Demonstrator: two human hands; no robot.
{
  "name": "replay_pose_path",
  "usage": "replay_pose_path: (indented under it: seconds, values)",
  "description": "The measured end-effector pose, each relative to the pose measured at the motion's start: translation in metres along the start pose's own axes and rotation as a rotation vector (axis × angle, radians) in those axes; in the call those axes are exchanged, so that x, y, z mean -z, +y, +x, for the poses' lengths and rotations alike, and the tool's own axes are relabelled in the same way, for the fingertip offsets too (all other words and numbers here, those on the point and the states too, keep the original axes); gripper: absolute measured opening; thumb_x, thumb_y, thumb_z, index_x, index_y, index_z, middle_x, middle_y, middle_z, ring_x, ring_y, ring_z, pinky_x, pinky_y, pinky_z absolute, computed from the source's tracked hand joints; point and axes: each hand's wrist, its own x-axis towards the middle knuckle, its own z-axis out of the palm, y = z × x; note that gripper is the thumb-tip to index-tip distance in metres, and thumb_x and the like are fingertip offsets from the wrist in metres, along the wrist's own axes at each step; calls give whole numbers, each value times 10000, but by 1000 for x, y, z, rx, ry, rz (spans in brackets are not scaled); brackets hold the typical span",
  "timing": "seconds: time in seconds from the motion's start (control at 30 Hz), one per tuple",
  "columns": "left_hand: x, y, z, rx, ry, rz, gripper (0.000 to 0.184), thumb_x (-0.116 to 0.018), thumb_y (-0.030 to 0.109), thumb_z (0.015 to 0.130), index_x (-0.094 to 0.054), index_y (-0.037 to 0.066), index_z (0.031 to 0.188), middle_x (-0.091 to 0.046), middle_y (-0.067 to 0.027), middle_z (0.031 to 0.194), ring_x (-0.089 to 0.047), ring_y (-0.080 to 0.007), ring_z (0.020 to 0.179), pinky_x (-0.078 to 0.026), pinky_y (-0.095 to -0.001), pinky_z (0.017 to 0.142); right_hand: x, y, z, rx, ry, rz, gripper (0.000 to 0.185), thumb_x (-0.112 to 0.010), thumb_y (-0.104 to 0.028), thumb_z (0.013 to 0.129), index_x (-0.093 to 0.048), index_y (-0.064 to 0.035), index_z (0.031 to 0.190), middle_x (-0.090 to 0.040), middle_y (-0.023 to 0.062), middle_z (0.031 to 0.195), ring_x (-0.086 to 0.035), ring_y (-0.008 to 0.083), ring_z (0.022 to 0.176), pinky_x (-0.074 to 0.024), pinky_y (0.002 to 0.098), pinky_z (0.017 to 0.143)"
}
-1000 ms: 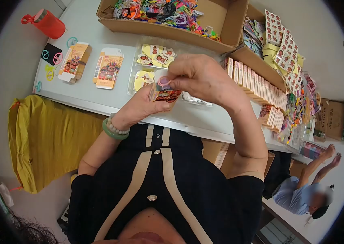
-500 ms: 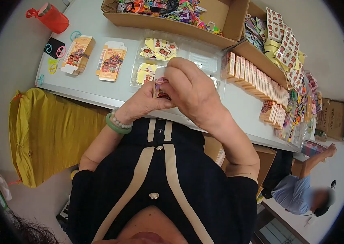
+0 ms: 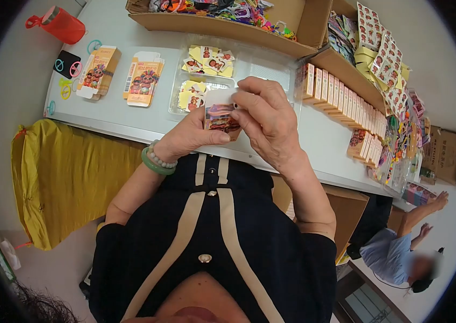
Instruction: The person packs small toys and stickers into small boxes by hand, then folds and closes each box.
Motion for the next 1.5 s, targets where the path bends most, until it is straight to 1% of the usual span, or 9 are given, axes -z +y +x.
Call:
replay_pose_path:
  seconds: [0.17, 0.37, 0.57, 0.77, 0.97, 1.1, 1.3, 1.43, 1.5]
  values:
    - [3, -2, 5, 22, -7, -53, 449, -719, 126, 799, -512, 22, 1183, -581, -24, 1091, -541, -99, 996, -436, -259, 890, -12, 10, 1, -116, 152, 182, 238, -713, -47, 702, -621, -8, 918, -583, 118, 950, -544, 283, 887, -453, 357, 768]
    - [8, 1, 16, -11, 27, 44, 444, -702, 103, 812, -500, 19, 1199, -578, -22, 1082, -532, -88, 998, -448, -247, 863, -19, 16, 2, 214, 138, -210, 249, -707, -38, 678, -628, -28, 913, -620, 89, 896, -553, 282, 913, -445, 386, 738]
    - [6, 11, 21, -31, 75, 13, 510, -704, 108, 812, -469, 25, 1257, -569, -17, 1094, -529, -86, 992, -449, -245, 867, -15, 16, 2, 126, 192, -65, 223, -685, -39, 691, -635, -28, 908, -614, 124, 1059, -542, 319, 969, -437, 415, 825]
    - [4, 7, 22, -74, 61, 302, 550, -710, 111, 804, -463, 23, 1287, -569, -36, 1140, -532, -91, 1011, -453, -254, 871, -12, 13, 5, 52, -76, -125, 208, -682, -125, 734, -640, -29, 913, -501, 189, 1260, -443, 376, 1189, -372, 433, 954]
    - [6, 2, 11, -20, 90, 5, 558, -706, 84, 797, -465, 22, 1296, -581, -30, 1128, -538, -88, 1012, -454, -251, 873, 1, 19, -8, -150, 69, 360, 195, -701, -139, 738, -642, -39, 895, -442, 188, 1333, -367, 405, 1267, -306, 437, 1030]
    - [-5, -1, 9, -51, 33, 30, 493, -697, 52, 794, -499, 20, 1244, -597, -33, 1103, -567, -103, 990, -471, -255, 868, -1, 6, -12, -65, -155, 31, 167, -691, -121, 755, -647, -48, 898, -444, 199, 1325, -374, 376, 1273, -310, 430, 1023]
    - [-5, -7, -2, -4, 119, -13, 391, -706, 77, 795, -573, 11, 1157, -630, -37, 1033, -584, -96, 926, -481, -239, 825, 6, 11, -29, -203, 120, 308, 162, -653, -79, 785, -638, -10, 931, -523, 151, 1252, -466, 291, 1200, -350, 366, 991]
    - [-9, -11, -13, 2, 153, -8, 351, -705, 94, 802, -593, 8, 1123, -641, -41, 1006, -594, -96, 884, -491, -238, 796, -1, 11, -43, -489, 51, 545, 181, -592, -129, 860, -614, 1, 985, -606, 89, 1083, -526, 168, 1049, -392, 303, 923]
    - [-8, -16, -20, 60, 119, 30, 392, -701, 83, 798, -559, 14, 1156, -636, -51, 1025, -603, -113, 909, -500, -266, 824, -9, 9, -52, -808, -121, 979, 177, -586, -144, 871, -609, -24, 1000, -606, 46, 1044, -530, 130, 994, -399, 286, 887]
